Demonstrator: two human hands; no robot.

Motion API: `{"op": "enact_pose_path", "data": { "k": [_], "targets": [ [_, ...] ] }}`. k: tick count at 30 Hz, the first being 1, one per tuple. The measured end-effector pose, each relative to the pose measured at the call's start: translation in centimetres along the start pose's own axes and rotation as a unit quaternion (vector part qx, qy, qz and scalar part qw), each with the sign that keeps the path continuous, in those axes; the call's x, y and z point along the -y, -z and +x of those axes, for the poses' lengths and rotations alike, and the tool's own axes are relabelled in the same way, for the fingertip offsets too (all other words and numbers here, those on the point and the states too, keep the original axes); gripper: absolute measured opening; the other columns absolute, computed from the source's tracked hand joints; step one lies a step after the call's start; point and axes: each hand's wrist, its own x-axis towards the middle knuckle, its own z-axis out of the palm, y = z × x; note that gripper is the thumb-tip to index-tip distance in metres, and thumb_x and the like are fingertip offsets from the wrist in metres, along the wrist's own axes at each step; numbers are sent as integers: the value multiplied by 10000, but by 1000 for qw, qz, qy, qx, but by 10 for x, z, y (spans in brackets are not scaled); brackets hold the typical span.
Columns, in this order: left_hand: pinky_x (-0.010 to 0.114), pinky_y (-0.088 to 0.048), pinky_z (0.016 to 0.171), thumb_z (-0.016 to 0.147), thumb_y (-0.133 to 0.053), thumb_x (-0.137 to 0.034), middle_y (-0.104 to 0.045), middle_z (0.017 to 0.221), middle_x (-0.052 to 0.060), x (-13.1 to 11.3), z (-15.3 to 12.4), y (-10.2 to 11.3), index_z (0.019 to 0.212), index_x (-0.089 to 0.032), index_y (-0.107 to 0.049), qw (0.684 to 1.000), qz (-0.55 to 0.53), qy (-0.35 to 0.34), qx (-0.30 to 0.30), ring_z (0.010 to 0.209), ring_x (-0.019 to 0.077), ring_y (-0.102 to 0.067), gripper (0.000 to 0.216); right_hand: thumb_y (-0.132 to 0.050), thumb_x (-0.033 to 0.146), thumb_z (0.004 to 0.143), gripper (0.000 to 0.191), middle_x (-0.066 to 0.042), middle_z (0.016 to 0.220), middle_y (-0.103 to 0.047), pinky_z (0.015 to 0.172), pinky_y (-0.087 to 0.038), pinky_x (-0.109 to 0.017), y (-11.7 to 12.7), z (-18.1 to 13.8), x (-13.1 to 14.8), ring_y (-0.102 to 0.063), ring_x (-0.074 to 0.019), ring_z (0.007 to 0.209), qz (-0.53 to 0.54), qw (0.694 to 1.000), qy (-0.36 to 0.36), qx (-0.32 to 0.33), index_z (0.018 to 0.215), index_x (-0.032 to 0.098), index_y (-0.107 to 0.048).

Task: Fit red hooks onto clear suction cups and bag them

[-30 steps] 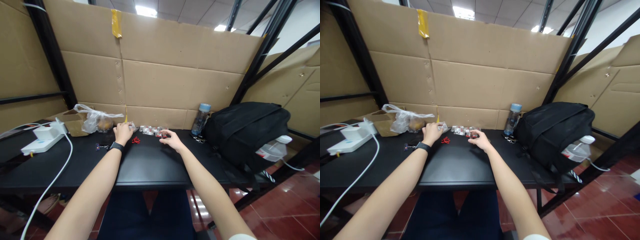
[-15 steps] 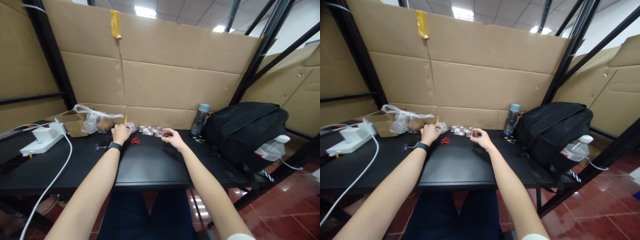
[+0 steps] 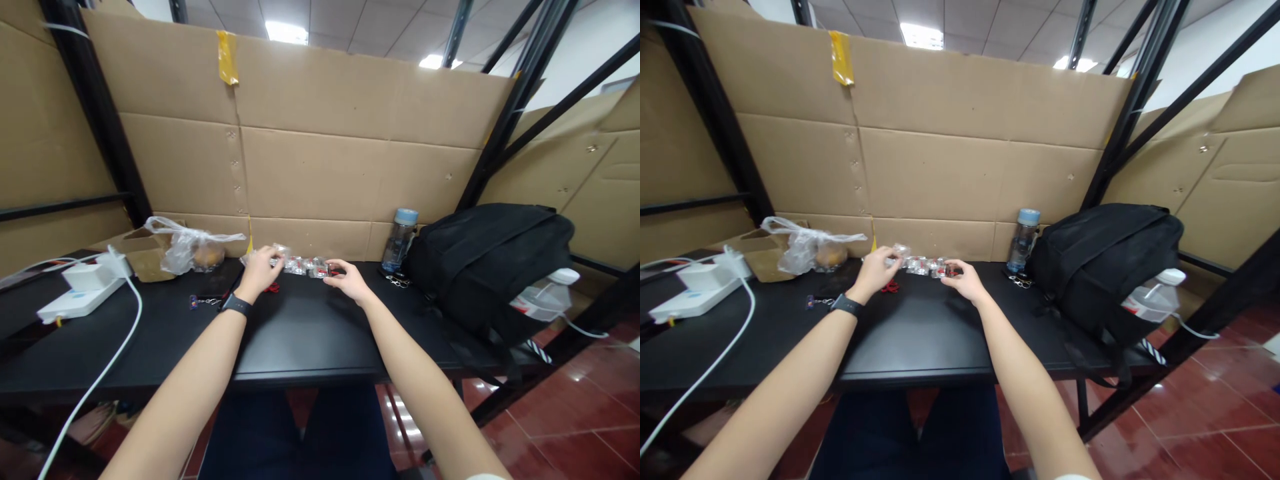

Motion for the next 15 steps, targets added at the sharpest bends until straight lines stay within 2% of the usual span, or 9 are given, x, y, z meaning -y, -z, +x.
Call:
{"op": "enact_pose_path", "data": {
  "k": [3,6,10,12,15],
  "targets": [
    [284,-466,817,827,-572,-180,-716,893,38,-30,-5,-18,833,-196,-680,986,-34,-93,132,851,198,-650,109,-837,258,645,534,-69,1087,-671,873,-548,-317,3,3,-2,-659,-149,861,-15,999,30,-18,1151,191,-683],
    [272,-463,734,746,-600,-139,-698,753,27,-52,-13,-32,740,-191,-657,963,-2,-119,241,734,191,-639,77,-828,239,649,501,-66,1055,-682,900,-538,-321,7,6,-4,-663,-160,886,-42,998,49,-28,1125,173,-686],
    [259,-472,749,795,-589,-162,-707,789,27,-57,-19,-38,783,-192,-677,937,-11,-142,319,755,183,-647,94,-827,248,656,498,-92,1114,-673,853,-538,-305,11,6,-5,-654,-158,867,-96,993,63,-33,1128,155,-699],
    [260,-481,810,812,-620,-195,-721,887,31,-54,-20,-37,873,-201,-703,924,-25,-151,349,846,193,-658,103,-832,274,661,501,-100,1127,-669,819,-535,-295,13,5,-5,-644,-148,828,-131,989,65,-21,1131,149,-708],
    [281,-474,921,813,-673,-258,-699,1093,41,-52,-21,-34,1073,-231,-701,913,-22,-151,379,1014,220,-641,263,-843,329,663,488,-76,1035,-689,750,-520,-275,18,2,-2,-616,-130,743,-190,980,49,23,1103,153,-725]
  ]
}}
